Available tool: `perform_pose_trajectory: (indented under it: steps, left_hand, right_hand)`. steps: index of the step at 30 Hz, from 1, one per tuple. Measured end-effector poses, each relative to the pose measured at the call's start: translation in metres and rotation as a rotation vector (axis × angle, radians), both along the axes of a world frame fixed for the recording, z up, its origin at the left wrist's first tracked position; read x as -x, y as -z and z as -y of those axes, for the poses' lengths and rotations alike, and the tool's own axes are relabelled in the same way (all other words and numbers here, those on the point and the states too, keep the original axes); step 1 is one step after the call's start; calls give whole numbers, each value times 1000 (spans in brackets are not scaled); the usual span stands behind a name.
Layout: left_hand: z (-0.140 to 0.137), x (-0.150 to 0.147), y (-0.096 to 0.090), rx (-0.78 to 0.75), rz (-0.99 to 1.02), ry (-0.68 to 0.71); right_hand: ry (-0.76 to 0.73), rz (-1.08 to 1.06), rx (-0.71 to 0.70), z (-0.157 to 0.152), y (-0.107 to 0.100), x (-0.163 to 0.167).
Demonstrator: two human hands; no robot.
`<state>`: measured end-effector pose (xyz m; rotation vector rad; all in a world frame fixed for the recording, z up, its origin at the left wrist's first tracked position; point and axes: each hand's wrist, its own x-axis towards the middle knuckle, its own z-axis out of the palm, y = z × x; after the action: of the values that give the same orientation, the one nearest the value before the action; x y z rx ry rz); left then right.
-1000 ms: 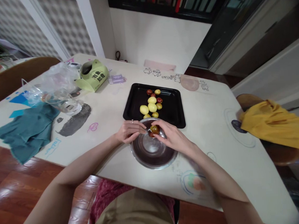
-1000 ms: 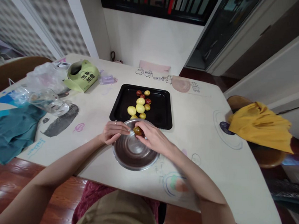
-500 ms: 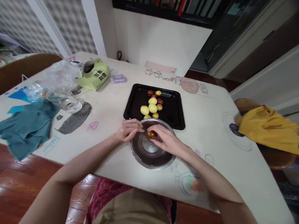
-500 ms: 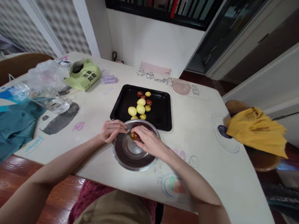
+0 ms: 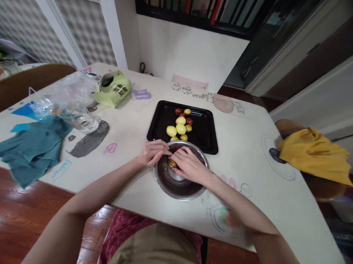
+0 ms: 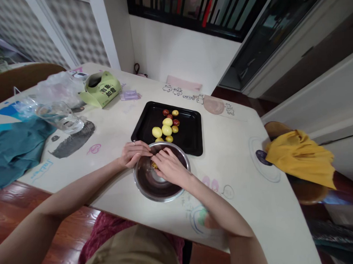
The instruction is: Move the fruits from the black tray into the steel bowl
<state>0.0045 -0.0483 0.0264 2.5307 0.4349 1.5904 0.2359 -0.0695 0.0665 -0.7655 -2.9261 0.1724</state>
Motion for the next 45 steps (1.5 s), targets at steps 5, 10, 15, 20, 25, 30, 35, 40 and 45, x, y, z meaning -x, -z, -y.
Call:
perform_pose_trajectory:
  steps: [5, 10, 15, 20, 25, 30, 35, 40, 45]
  left_hand:
    - [0, 0, -1, 0, -8, 18]
    - [-1, -1, -1, 4, -6, 49]
    - [-1, -1, 0, 10, 12, 50]
    - [0, -1, -1, 19, -4, 35]
    - [1, 0, -2, 30, -22, 29]
    - [1, 0, -2, 33, -23, 40]
    - [1, -1, -3, 37, -24, 48]
    - [1, 0, -3, 50, -21, 50]
    - [0, 0, -3, 42, -20, 52]
  right_hand:
    - [4, -2, 26, -1, 1, -1]
    - [-7, -147, 121, -6, -12, -9]
    - [228, -441, 70, -38, -20, -34]
    - [339, -502, 46, -93, 15, -60]
    - [283, -429, 153, -117, 48, -71]
    - [300, -504, 126, -114, 47, -70]
    - [345, -529, 147, -114, 46, -68]
    - [354, -519, 147, -111, 45, -65]
    - [402, -500, 132, -108, 40, -63]
